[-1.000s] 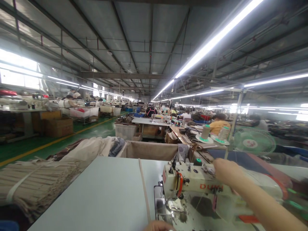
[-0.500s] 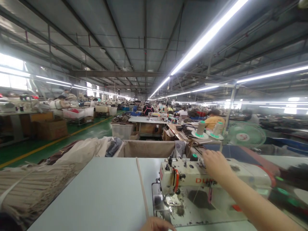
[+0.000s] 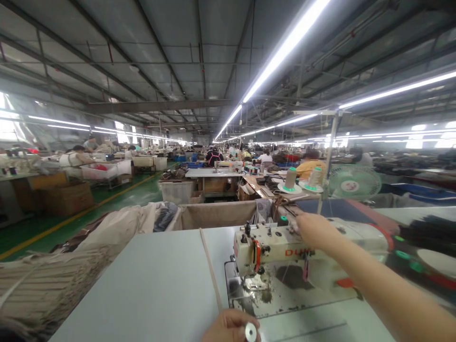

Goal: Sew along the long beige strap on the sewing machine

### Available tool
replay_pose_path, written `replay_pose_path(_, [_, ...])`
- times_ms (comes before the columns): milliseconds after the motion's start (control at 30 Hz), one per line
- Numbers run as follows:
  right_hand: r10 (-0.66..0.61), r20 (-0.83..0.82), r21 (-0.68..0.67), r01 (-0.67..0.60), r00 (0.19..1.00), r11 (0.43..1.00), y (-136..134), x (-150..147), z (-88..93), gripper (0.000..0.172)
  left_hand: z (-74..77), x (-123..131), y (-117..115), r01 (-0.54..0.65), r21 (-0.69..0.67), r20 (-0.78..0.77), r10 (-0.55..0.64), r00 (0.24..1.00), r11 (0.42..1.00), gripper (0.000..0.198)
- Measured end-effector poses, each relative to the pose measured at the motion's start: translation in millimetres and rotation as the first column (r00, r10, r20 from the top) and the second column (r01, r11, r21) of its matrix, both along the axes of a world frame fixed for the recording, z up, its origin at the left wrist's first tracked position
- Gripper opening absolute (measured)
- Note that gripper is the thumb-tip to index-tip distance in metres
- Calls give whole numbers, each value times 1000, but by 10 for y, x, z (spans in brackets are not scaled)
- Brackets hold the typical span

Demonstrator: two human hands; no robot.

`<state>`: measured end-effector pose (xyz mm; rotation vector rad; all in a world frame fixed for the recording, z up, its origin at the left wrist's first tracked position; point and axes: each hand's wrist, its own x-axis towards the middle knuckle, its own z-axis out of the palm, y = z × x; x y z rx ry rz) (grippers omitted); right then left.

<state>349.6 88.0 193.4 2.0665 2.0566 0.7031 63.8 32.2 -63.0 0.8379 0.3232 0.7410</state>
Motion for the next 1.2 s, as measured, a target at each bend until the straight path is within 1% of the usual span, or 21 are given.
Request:
replay_pose_path(100, [-47,-8,31,47,999,998,0,36,4,24,32,17,-51,-51,-67,19,52,998,996,44])
replay_pose_path(200, [3,-8,56,-2,1000,998,-1,36,-28,29,45,27,-78,-55,-85,23,57,998,995,46])
replay_pose_path(267, [18,-21,29,-17,1000,999,-5,49,-32,27,43,21,-82,-26,-82,27,28,999,996,47])
replay_pose_path(333, [-21,-39,9,22,999,1000,-10,80,-14,23,33,11,-80,-3,-70,26,5,1000,998,46])
replay_pose_path(433, [-83,-52,52,86,995,995,-5,108,6,23,12,0,-81,50,-29,-1,-50,999,998,45])
replay_pose_path(467, [-75,-53,69,79,996,994,2,102,3,25,5,-3,-82,76,-15,-15,-76,997,997,46])
replay_pose_path(533, [-23,-58,74,27,998,997,20,76,-10,27,-5,-12,-83,127,-6,-43,-127,991,992,47])
replay_pose_path(633, [46,-75,11,-45,996,999,27,58,-3,22,-16,-32,-82,167,-23,-54,-168,984,986,45])
replay_pose_path(733, [5,-75,-7,-5,997,1000,-3,80,34,16,-34,-46,-79,167,-16,-24,-167,986,986,43])
replay_pose_path(800, [-26,-66,33,28,998,999,-25,78,33,20,-48,-48,-76,161,-12,-8,-161,987,987,45])
replay_pose_path(900, [28,-56,75,-24,998,997,-30,48,-20,27,-67,-55,-67,178,-19,-13,-178,984,984,46])
replay_pose_path(967, [70,-62,59,-66,996,996,-18,53,-49,26,-78,-66,-60,194,-22,-26,-194,981,981,45])
replay_pose_path(1000, [71,-70,46,-68,995,997,-11,69,-52,24,-84,-71,-58,193,-25,-24,-193,981,981,44])
replay_pose_path(1100, [7,-91,45,-3,996,999,-1,125,-35,18,-116,-74,-54,152,-25,24,-152,988,988,41])
replay_pose_path(1167, [-13,-98,88,22,995,996,-3,125,-34,21,-149,-68,-49,138,-24,46,-137,990,990,39])
replay_pose_path(1200, [2,-101,110,9,995,994,-7,111,-44,24,-167,-64,-45,133,-25,45,-131,990,991,39])
